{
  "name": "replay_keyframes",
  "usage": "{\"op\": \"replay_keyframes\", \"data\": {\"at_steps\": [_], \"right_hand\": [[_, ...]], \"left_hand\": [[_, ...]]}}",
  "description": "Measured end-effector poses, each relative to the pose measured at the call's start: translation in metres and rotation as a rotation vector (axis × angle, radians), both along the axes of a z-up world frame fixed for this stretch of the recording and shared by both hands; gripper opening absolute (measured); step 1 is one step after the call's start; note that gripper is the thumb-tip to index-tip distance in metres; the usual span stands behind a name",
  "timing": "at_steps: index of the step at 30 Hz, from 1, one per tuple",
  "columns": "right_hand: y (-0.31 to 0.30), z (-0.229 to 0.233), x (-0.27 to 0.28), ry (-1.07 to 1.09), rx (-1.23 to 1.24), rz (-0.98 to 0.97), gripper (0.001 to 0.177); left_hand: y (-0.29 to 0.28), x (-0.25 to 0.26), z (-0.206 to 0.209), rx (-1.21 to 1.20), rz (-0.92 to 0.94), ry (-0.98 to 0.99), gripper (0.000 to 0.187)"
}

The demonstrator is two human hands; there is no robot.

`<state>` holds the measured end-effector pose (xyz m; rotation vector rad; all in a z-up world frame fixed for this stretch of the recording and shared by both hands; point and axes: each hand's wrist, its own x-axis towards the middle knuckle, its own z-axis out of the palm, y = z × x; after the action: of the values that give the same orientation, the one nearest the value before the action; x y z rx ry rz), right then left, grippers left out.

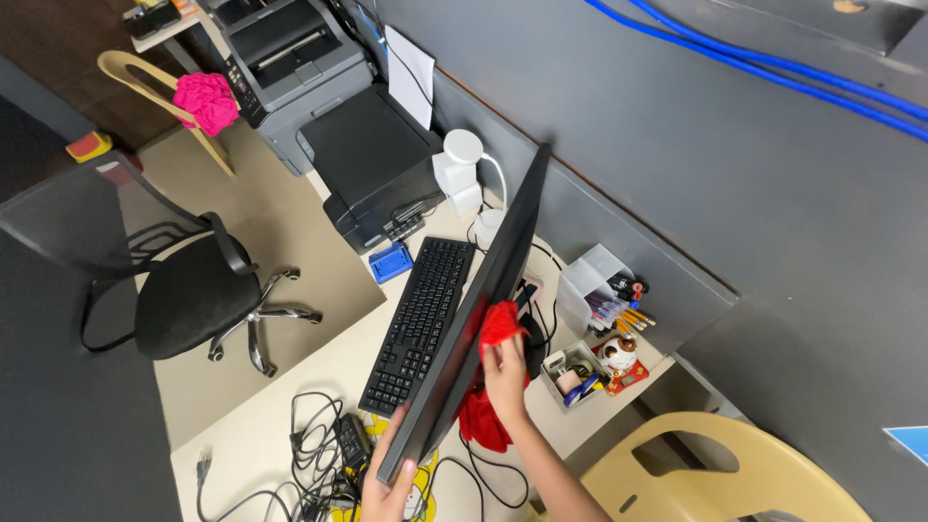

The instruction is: The recorder wipes down a computer monitor, keyboard, and various desk items using a red cloth.

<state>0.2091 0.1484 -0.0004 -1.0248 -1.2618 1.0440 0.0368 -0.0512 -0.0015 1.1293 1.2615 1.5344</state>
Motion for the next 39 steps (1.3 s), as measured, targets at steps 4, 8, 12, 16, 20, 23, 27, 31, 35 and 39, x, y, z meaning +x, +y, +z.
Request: {"op": "replay_keyframes", "data": {"at_steps": [4, 8, 12, 16, 20, 23, 27, 31, 35, 39], "right_hand": [[0.002, -0.003, 0.019, 0.055, 0.117, -0.090, 0.040], [0.017, -0.031, 0.031, 0.345, -0.026, -0.100, 0.031], [0.024, -0.017, 0.036, 0.590, -0.095, -0.052, 0.038], [0.025, -0.029, 0.031, 0.504, -0.112, -0.054, 0.036], [0.030, -0.021, 0.012, 0.283, 0.002, -0.030, 0.032], [0.032, -0.024, -0.010, 0.091, -0.002, 0.079, 0.034], [0.079, -0.029, -0.029, -0.532, 0.439, -0.092, 0.045], [0.147, -0.027, -0.036, -0.565, 0.043, 0.027, 0.025], [0.226, -0.045, -0.059, -0.336, 0.226, -0.107, 0.028], [0.297, -0.052, -0.074, -0.367, 0.193, -0.181, 0.024]], "left_hand": [[0.009, 0.041, 0.148, 0.128, 0.046, 0.271, 0.080], [0.044, 0.083, 0.221, 0.212, 0.200, 0.944, 0.057], [0.127, 0.131, 0.245, 0.199, 0.207, 1.188, 0.052], [0.204, 0.131, 0.200, 0.141, 0.360, 1.408, 0.061], [0.228, 0.117, 0.197, -0.223, 0.195, 1.348, 0.066], [0.224, 0.097, 0.208, -0.367, 0.075, 1.300, 0.067], [0.228, 0.068, 0.224, -0.326, 0.038, 1.147, 0.062], [0.225, 0.029, 0.213, -0.116, 0.101, 1.075, 0.061], [0.220, 0.008, 0.217, -0.253, 0.150, 1.011, 0.063], [0.217, -0.009, 0.213, -0.278, 0.174, 0.975, 0.062]]}}
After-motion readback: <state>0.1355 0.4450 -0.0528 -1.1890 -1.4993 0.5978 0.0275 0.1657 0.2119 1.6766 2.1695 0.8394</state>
